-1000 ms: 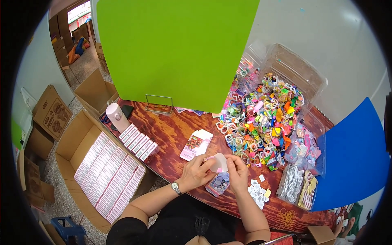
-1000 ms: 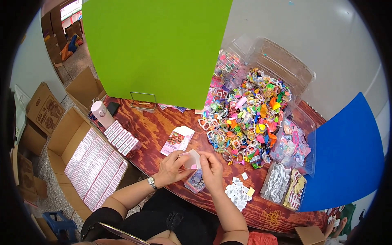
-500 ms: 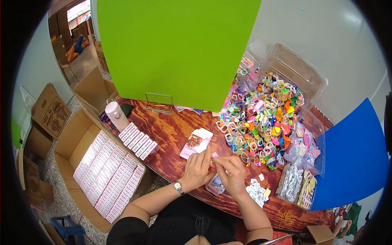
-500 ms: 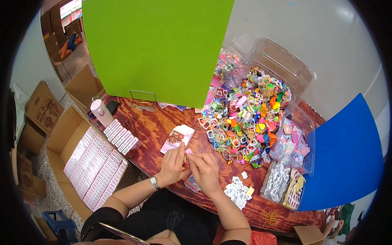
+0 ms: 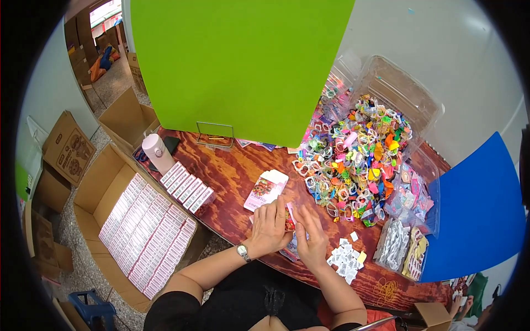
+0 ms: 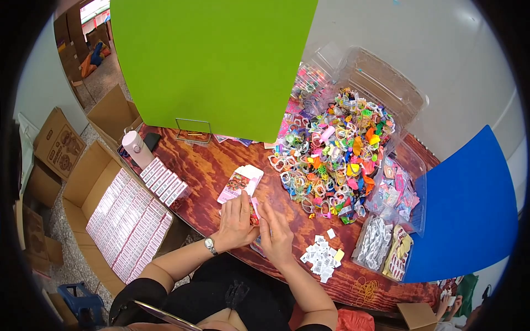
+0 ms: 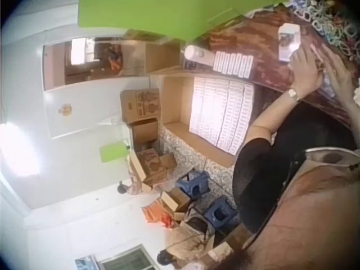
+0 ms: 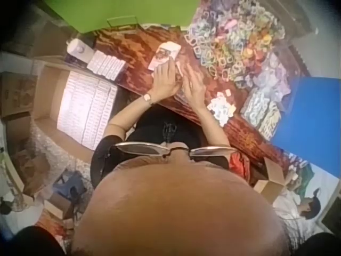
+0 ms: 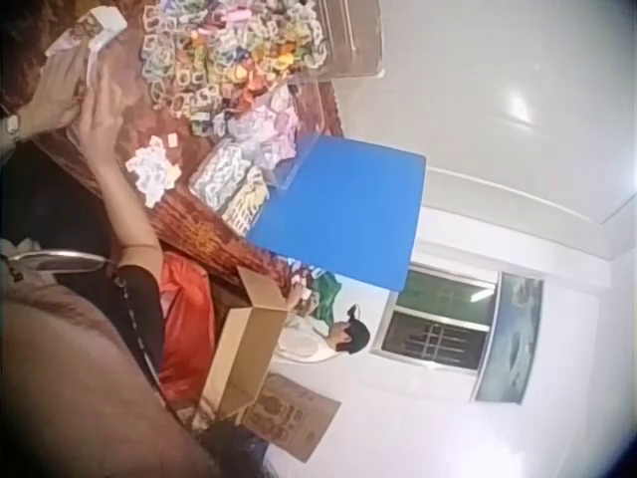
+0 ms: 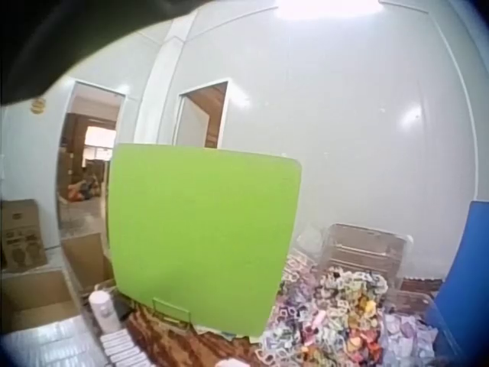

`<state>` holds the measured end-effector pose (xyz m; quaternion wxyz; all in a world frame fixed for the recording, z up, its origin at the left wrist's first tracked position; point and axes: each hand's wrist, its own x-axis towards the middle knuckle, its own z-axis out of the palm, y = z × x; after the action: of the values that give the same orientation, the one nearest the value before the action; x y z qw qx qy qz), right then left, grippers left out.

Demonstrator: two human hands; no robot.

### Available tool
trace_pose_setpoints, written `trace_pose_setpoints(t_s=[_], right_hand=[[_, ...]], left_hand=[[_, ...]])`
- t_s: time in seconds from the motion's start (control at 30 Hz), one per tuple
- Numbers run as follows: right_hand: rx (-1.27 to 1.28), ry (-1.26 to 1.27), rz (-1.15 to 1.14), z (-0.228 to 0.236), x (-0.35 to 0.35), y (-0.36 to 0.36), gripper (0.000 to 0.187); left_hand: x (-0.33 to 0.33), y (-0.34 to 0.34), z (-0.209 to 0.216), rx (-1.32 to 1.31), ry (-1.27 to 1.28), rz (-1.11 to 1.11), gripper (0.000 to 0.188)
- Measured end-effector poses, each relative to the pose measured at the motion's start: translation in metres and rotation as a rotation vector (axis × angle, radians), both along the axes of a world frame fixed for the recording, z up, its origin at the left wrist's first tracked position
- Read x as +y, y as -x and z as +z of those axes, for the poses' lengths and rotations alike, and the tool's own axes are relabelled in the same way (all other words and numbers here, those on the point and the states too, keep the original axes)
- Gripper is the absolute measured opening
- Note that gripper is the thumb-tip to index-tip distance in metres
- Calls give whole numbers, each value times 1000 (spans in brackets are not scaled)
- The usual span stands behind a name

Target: Packaging small colorful plastic toys from a bulk bin into individual plastic bottles and then placing them into a shipping box.

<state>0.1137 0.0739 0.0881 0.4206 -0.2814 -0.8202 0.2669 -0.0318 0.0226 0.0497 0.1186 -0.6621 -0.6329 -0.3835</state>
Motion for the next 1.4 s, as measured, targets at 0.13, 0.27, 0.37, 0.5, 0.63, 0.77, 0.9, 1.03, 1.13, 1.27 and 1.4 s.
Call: trace_pose_setpoints(t_s=[0.13,0.27,0.37,0.5,0.63,0.77,0.9,1.03,1.13,1.27,1.4], right_hand=[[-16,-62,-4,-4,-8,6,43],[-19,79,16,-4,-7,2,43],[388,513,-43,-16,23,1,43],[811,1042,62,-3,39,-10,40],[648,1189,203,-20,21,0,41],[93,705,112,-16,36,-27,49],[-459,196,-26,-57,60,-65,57],[-571,411,-29,-78,64,-66,47],[-458,648,20,-91,76,-70,38],[-358,742,51,-98,86,-74,15],[-19,832,140,-89,89,-91,8]], left_hand=[[-1,-1,4,10,25,21,95],[0,-1,6,19,81,1,97],[1,9,29,74,-65,-47,103],[-2,20,17,-206,-144,-210,117],[19,12,-3,-496,-41,-407,112],[17,15,2,-653,2,-344,98],[15,21,-9,-694,79,-299,96],[11,17,-25,-808,150,-279,95],[12,18,-36,-819,184,-262,96],[14,20,-44,-805,186,-249,95],[19,21,-44,-648,141,-240,90]])
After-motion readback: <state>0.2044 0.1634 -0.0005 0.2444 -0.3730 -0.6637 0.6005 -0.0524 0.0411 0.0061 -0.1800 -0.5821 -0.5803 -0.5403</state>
